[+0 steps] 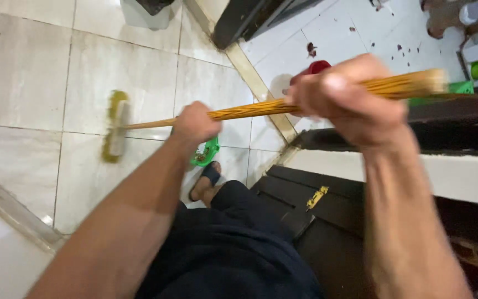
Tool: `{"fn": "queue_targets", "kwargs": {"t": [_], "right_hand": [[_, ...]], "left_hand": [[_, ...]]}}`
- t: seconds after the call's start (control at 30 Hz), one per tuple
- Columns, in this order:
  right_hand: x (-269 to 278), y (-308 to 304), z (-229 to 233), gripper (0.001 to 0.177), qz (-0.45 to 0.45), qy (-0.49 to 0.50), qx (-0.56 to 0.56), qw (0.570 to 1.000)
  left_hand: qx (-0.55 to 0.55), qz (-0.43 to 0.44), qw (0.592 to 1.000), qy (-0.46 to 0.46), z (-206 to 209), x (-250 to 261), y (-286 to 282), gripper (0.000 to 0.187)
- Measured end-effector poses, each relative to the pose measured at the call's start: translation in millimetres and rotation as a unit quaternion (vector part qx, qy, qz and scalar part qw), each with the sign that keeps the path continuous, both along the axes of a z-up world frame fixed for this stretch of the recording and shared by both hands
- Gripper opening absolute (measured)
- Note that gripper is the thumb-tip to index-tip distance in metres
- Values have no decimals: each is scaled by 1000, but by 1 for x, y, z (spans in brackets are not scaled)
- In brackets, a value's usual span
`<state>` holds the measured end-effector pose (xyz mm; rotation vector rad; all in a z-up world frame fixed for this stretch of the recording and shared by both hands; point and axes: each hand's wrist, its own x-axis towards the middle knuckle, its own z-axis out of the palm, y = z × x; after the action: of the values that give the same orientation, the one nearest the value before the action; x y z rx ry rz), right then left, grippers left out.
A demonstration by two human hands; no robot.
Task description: The person sweeps debris into a green dustpan using a broom, then carries the dustpan to a black trash bag and empties the contents into it.
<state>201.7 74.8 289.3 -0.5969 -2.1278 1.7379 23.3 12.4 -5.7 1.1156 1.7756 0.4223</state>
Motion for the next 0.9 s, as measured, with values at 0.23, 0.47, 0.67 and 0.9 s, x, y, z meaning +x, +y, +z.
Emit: {"fn": "queue_targets", "kwargs": {"t": [0.23, 0.47, 0.67, 0.9], "right_hand": [[21, 39, 22, 50, 7, 82, 12, 997], [-14, 69, -55, 51, 82, 85, -84, 989], [-4, 76, -90, 33, 212, 10, -135, 968], [28, 131, -86, 42, 263, 6, -111, 958]], "left_hand": [[96, 61, 993, 23, 77, 9, 8, 25], [63, 78, 988, 114, 9, -41, -34, 31], [-72, 135, 983, 105, -46, -14, -50, 21], [-99, 235, 963, 88, -37, 35, -2, 21]]}}
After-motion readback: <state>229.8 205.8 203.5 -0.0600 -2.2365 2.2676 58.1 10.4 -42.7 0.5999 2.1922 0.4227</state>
